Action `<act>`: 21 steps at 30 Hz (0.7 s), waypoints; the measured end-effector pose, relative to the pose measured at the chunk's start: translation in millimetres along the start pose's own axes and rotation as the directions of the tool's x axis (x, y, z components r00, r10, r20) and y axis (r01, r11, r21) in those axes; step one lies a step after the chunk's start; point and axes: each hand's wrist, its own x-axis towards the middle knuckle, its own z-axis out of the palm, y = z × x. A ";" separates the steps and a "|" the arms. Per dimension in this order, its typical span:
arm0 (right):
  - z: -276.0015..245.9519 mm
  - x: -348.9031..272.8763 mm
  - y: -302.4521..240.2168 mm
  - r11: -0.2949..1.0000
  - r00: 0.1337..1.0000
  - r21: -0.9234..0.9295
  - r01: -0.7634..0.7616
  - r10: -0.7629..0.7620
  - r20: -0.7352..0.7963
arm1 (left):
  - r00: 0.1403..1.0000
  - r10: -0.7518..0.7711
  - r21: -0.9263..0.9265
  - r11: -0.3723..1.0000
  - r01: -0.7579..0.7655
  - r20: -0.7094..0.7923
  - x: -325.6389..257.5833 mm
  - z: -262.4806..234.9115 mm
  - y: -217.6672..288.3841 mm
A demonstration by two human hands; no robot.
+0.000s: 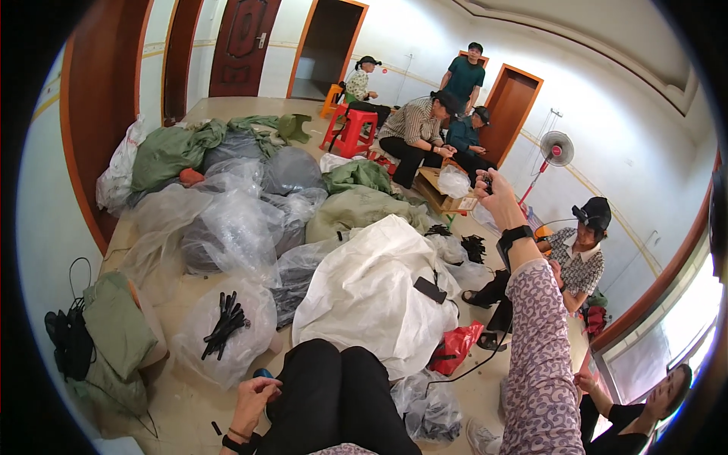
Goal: Assembling small black plastic components for shoe manufacturing by hand.
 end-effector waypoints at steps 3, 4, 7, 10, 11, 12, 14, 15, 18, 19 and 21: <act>-0.7 4.1 -2.0 0.999 0.999 -0.011 0.036 -0.036 -0.015 | 1.000 0.012 0.017 1.000 -0.012 0.003 -0.7 4.4 7.4; -1.5 6.5 -3.0 0.999 0.999 -0.013 0.032 -0.033 -0.013 | 1.000 0.010 0.016 1.000 -0.010 0.006 -0.6 5.0 8.5; -3.1 12.9 -6.3 0.999 1.000 0.044 -0.013 0.012 0.024 | 0.999 0.018 0.021 1.000 -0.019 0.028 4.2 1.2 0.9; 18.0 4.5 5.9 0.998 0.999 0.042 -0.036 0.037 -0.015 | 1.000 0.014 0.021 1.000 -0.014 0.011 2.5 -5.2 -4.3; 21.1 3.5 7.7 0.998 0.999 0.041 -0.038 0.038 -0.015 | 1.000 0.012 0.020 1.000 -0.012 0.010 1.6 -6.8 -6.3; 24.3 2.7 9.4 0.997 0.999 0.054 -0.051 0.050 0.011 | 1.000 0.014 0.002 1.000 -0.014 0.007 0.6 -8.5 -8.4; 25.2 1.7 9.7 0.996 0.998 0.062 -0.062 0.060 0.035 | 1.000 0.014 -0.019 1.000 -0.014 0.007 1.2 -11.2 -12.9; 23.6 1.9 9.3 0.993 0.994 0.079 -0.089 0.084 0.070 | 1.000 0.002 -0.025 1.000 -0.002 0.008 3.0 -12.1 -15.5; 14.7 5.7 9.5 0.991 0.991 0.078 -0.105 0.097 0.091 | 1.000 -0.005 -0.035 0.999 0.005 0.009 3.6 -10.8 -18.1; 10.1 6.6 8.4 0.993 0.993 0.064 -0.098 0.093 0.079 | 1.000 -0.001 -0.038 0.999 0.002 0.005 2.8 -9.6 -18.4; 23.7 -1.8 22.1 0.994 0.993 0.042 -0.105 0.103 0.054 | 1.000 -0.018 -0.025 1.000 0.018 -0.022 -4.7 -13.2 -19.1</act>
